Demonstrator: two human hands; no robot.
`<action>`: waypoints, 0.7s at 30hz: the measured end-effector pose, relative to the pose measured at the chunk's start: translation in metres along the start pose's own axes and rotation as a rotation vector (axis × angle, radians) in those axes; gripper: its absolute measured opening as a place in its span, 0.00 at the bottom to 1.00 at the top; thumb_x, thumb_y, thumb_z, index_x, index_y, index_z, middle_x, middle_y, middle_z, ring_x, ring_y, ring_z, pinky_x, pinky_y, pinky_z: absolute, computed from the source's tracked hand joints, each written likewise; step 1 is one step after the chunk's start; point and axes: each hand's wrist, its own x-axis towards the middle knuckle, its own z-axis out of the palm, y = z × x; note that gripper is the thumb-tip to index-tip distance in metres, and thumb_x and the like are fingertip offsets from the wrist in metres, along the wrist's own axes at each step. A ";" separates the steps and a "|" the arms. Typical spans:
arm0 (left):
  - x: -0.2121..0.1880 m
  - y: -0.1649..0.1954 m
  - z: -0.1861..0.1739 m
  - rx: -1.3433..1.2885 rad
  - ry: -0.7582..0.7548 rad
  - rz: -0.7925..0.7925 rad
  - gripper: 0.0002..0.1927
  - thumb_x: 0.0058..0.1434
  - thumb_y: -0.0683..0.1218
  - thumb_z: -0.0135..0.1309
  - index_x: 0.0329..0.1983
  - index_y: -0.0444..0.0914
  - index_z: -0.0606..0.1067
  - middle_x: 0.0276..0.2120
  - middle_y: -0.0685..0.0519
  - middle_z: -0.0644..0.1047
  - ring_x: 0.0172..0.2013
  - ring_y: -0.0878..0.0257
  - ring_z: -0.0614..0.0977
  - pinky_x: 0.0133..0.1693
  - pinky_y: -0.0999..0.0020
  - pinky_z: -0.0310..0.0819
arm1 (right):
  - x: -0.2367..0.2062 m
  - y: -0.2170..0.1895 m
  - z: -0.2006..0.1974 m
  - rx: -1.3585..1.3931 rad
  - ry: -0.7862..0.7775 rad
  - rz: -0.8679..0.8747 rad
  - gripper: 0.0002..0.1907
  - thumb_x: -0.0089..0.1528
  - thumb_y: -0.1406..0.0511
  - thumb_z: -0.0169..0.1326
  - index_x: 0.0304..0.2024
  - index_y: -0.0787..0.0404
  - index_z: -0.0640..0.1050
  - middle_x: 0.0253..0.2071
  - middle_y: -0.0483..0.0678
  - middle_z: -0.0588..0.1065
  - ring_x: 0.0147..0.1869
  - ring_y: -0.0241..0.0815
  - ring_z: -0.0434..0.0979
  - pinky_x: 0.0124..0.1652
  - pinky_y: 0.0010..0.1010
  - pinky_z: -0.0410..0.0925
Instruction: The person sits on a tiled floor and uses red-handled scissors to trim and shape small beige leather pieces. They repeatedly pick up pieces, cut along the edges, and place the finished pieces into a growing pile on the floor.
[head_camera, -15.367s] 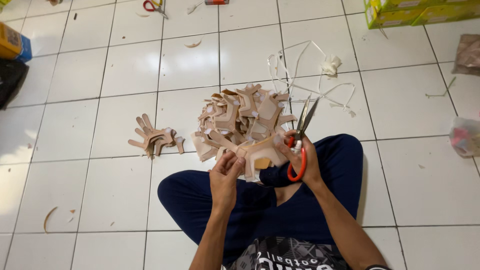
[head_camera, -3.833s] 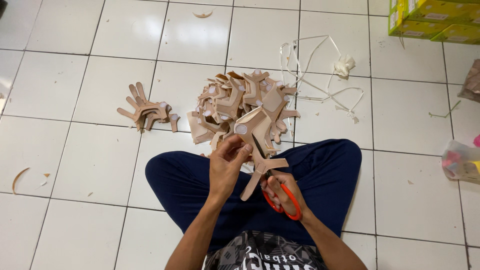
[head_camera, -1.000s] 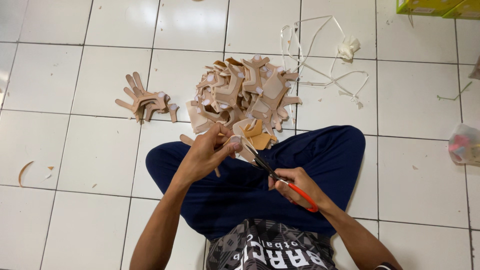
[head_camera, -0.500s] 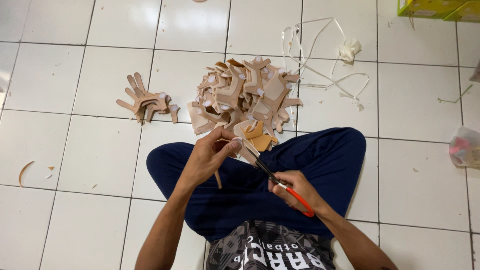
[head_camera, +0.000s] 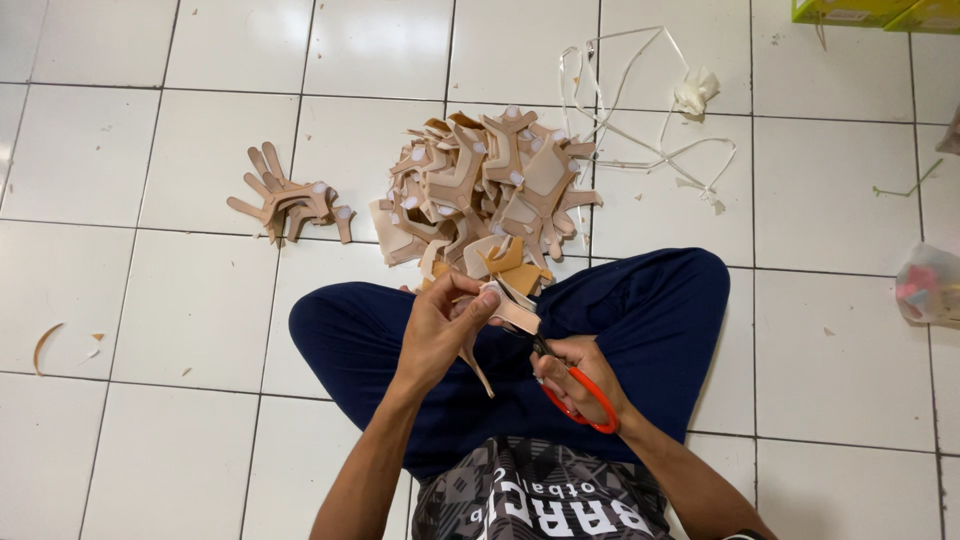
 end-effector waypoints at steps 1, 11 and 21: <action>0.000 0.000 0.001 -0.013 -0.001 0.005 0.15 0.65 0.47 0.59 0.43 0.30 0.74 0.35 0.47 0.82 0.35 0.65 0.85 0.38 0.75 0.83 | -0.001 0.003 0.000 -0.002 0.009 -0.012 0.30 0.66 0.43 0.51 0.26 0.61 0.72 0.13 0.36 0.62 0.12 0.25 0.60 0.13 0.17 0.56; 0.003 0.027 -0.008 0.767 0.156 0.499 0.16 0.61 0.37 0.57 0.52 0.36 0.80 0.42 0.46 0.82 0.38 0.56 0.84 0.37 0.64 0.81 | 0.015 0.024 -0.021 0.143 0.207 0.193 0.25 0.68 0.47 0.46 0.35 0.62 0.72 0.19 0.38 0.64 0.16 0.25 0.60 0.17 0.18 0.57; 0.096 0.055 -0.155 1.564 0.235 0.588 0.11 0.59 0.41 0.61 0.45 0.41 0.82 0.51 0.48 0.79 0.53 0.49 0.78 0.54 0.50 0.72 | 0.032 0.022 -0.026 0.139 0.267 0.253 0.24 0.69 0.49 0.43 0.34 0.63 0.72 0.17 0.39 0.62 0.15 0.27 0.59 0.16 0.20 0.56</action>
